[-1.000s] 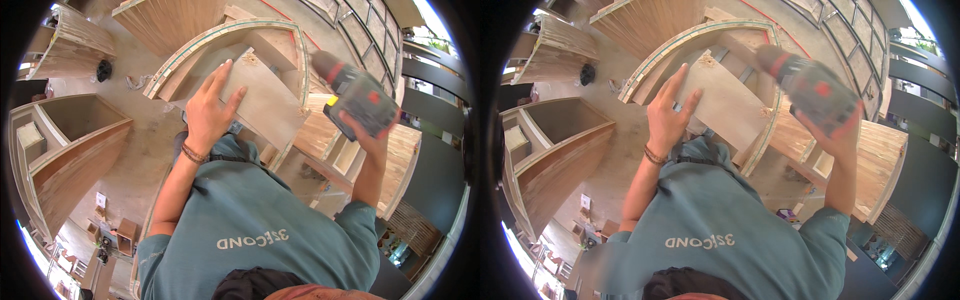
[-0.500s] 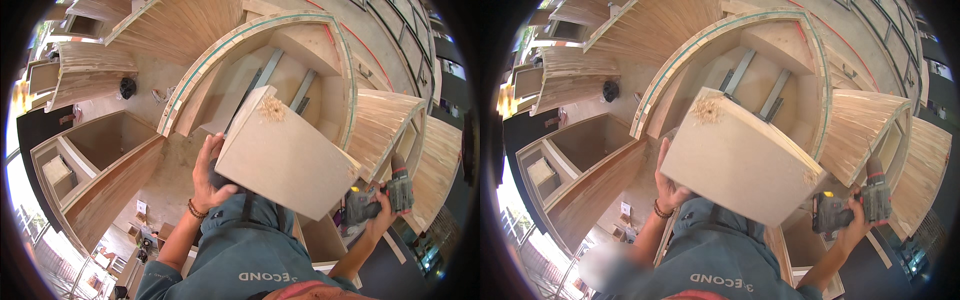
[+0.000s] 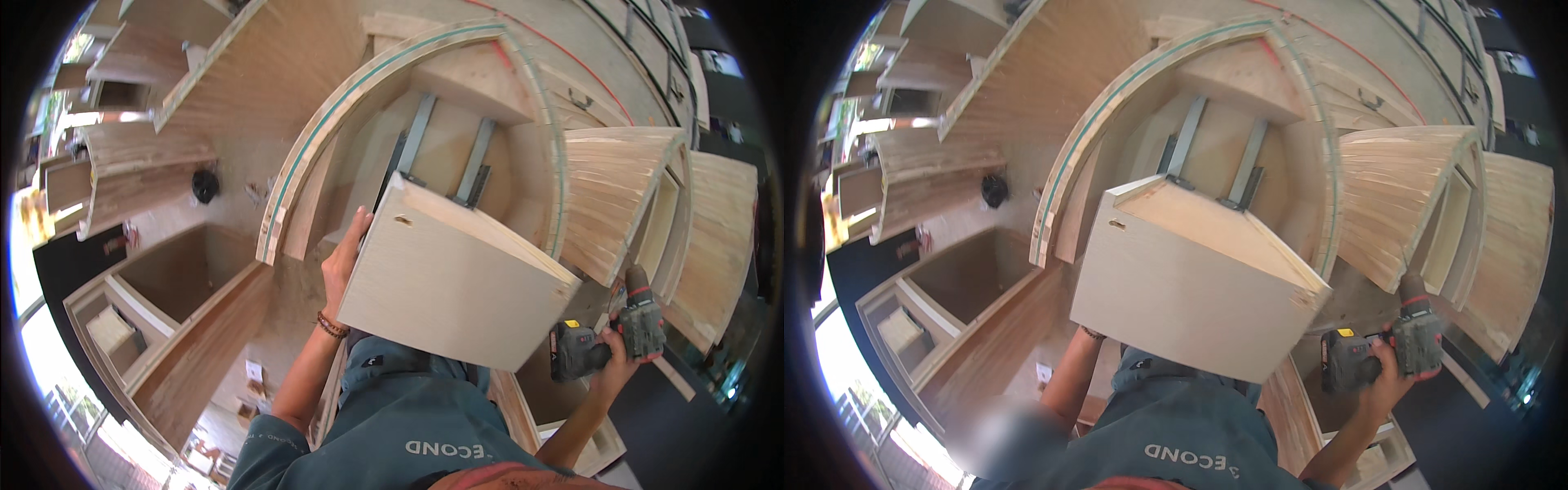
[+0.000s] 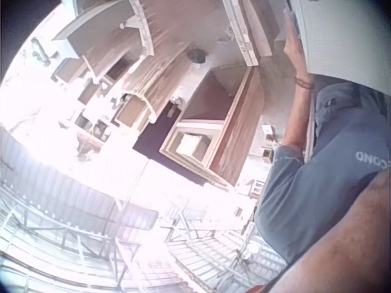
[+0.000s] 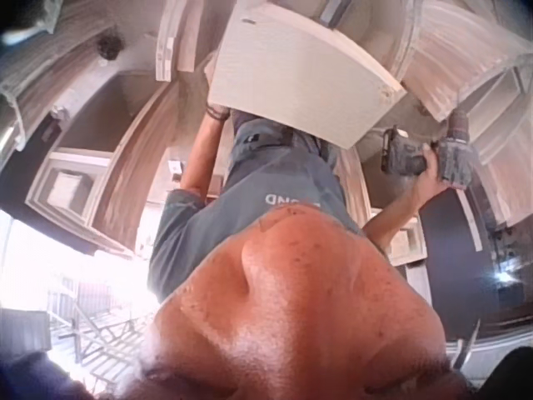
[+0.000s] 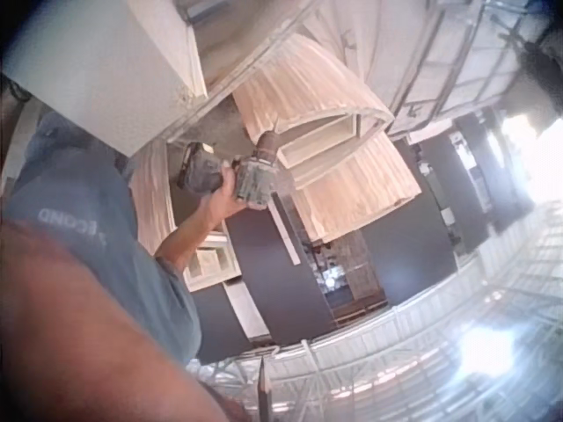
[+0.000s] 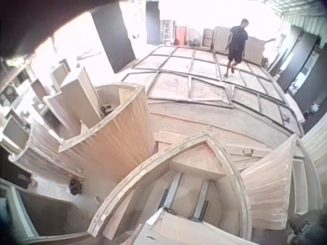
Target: The person uses a cordless drill to drive screws into a white wooden drawer box, securing its side panels. They then place the drawer into a cabinet frame to test the fit and alignment before removing it to continue fastening additional screws.
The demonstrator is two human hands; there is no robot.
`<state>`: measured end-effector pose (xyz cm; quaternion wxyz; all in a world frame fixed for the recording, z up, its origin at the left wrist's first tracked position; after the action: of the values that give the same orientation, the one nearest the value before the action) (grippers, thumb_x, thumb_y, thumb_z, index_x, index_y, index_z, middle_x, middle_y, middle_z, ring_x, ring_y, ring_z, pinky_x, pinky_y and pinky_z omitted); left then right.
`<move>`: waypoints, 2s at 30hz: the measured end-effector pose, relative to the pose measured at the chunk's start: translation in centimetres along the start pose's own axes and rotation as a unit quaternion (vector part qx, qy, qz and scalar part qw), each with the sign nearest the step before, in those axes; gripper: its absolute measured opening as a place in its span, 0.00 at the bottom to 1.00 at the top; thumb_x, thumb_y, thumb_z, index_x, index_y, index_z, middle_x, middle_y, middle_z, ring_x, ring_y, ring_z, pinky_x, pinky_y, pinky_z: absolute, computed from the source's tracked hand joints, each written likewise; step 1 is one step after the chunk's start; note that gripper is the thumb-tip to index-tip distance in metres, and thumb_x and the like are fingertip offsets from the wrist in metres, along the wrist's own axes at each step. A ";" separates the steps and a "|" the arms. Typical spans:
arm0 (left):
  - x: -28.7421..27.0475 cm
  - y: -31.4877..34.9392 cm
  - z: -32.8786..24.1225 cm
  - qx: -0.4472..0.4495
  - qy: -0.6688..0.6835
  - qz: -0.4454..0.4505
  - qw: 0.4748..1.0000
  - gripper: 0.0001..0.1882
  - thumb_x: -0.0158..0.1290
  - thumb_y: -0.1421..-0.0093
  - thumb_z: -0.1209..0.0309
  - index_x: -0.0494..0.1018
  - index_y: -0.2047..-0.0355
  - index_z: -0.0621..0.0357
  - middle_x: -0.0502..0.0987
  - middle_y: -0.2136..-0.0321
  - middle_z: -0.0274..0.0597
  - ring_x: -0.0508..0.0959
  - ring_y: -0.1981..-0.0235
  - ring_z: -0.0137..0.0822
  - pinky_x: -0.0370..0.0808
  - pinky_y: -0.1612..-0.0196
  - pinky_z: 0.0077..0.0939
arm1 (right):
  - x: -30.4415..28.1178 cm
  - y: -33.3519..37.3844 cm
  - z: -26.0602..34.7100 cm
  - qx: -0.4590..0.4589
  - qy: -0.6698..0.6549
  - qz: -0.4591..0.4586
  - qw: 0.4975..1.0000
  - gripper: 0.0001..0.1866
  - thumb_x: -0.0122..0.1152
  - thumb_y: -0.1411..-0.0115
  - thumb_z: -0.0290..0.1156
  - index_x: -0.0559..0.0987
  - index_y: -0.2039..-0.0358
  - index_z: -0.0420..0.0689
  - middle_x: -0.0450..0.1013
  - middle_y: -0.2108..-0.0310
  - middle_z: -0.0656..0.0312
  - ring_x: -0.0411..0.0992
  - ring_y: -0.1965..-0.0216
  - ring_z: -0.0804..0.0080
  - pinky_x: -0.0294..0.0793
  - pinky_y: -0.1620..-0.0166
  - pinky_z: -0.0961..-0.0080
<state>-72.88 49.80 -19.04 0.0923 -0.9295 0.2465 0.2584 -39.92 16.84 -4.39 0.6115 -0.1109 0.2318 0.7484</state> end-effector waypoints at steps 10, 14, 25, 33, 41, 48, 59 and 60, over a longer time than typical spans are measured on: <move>1.7 1.6 9.2 0.124 -0.131 0.033 0.983 0.19 0.61 0.41 0.63 0.81 0.52 0.60 0.84 0.59 0.49 0.82 0.59 0.53 0.76 0.57 0.47 | 0.2 -0.4 4.0 -0.129 -0.071 0.038 0.988 0.29 0.73 0.48 0.17 0.75 0.44 0.38 0.79 0.57 0.58 0.77 0.55 0.72 0.80 0.57 0.74; 0.6 0.8 5.5 0.068 -0.158 0.021 0.985 0.21 0.60 0.40 0.62 0.81 0.51 0.60 0.82 0.52 0.55 0.76 0.44 0.59 0.67 0.40 0.54 | 3.9 -2.9 6.6 -0.206 -0.110 0.082 0.969 0.21 0.74 0.47 0.19 0.81 0.51 0.38 0.80 0.58 0.63 0.77 0.57 0.75 0.80 0.54 0.73; -9.1 4.8 -1.6 -0.124 0.009 -0.129 0.984 0.18 0.58 0.33 0.70 0.74 0.49 0.73 0.79 0.51 0.53 0.81 0.52 0.47 0.77 0.49 0.46 | 29.1 -14.6 7.6 -0.272 -0.277 0.219 0.895 0.24 0.77 0.44 0.28 0.78 0.49 0.38 0.81 0.55 0.61 0.78 0.55 0.74 0.78 0.51 0.72; -13.5 8.6 -6.9 -0.224 0.121 -0.259 0.932 0.16 0.59 0.31 0.67 0.78 0.55 0.73 0.81 0.60 0.46 0.80 0.59 0.32 0.79 0.57 0.30 | 40.6 -16.3 9.1 -0.312 -0.201 0.245 0.896 0.31 0.80 0.46 0.37 0.76 0.48 0.35 0.79 0.54 0.52 0.78 0.54 0.63 0.77 0.49 0.67; -14.0 10.4 -4.6 -0.315 0.363 -0.271 0.834 0.25 0.60 0.35 0.64 0.68 0.43 0.65 0.77 0.51 0.49 0.84 0.55 0.46 0.90 0.63 0.43 | 42.2 -18.6 8.3 -0.272 -0.125 0.258 0.918 0.40 0.82 0.50 0.47 0.75 0.45 0.35 0.78 0.50 0.50 0.78 0.51 0.61 0.76 0.47 0.66; -12.9 11.0 -3.8 -0.331 0.557 -0.213 0.731 0.20 0.55 0.31 0.67 0.68 0.44 0.65 0.77 0.49 0.52 0.84 0.51 0.49 0.90 0.56 0.46 | 36.3 -15.2 8.7 -0.226 -0.269 0.316 0.881 0.39 0.77 0.45 0.47 0.75 0.42 0.33 0.75 0.43 0.50 0.74 0.41 0.59 0.71 0.39 0.67; -13.3 9.5 2.4 -0.290 0.738 -0.111 0.599 0.20 0.54 0.30 0.68 0.67 0.41 0.61 0.72 0.40 0.50 0.75 0.39 0.51 0.82 0.41 0.52 | 22.6 15.2 20.2 -0.432 -0.103 0.333 0.832 0.42 0.66 0.39 0.45 0.66 0.31 0.36 0.64 0.32 0.42 0.64 0.31 0.49 0.62 0.31 0.59; -13.6 9.1 2.9 -0.296 0.736 -0.109 0.599 0.20 0.54 0.30 0.68 0.67 0.41 0.60 0.72 0.40 0.50 0.75 0.39 0.50 0.82 0.41 0.52 | 22.6 21.0 22.4 -0.483 -0.067 0.344 0.802 0.41 0.69 0.41 0.41 0.67 0.31 0.37 0.65 0.32 0.43 0.63 0.31 0.47 0.63 0.32 0.58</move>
<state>-88.89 48.39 -14.77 -0.3728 -0.8011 0.0375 -0.4668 -62.77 44.15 9.29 0.1955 -0.2549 -0.1783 0.9300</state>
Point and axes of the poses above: each hand's wrist, its own y-axis away from the middle knuckle, its own x-axis out of the palm, z = x × y, the point moved 6 cm from there along -y, towards the middle knuckle
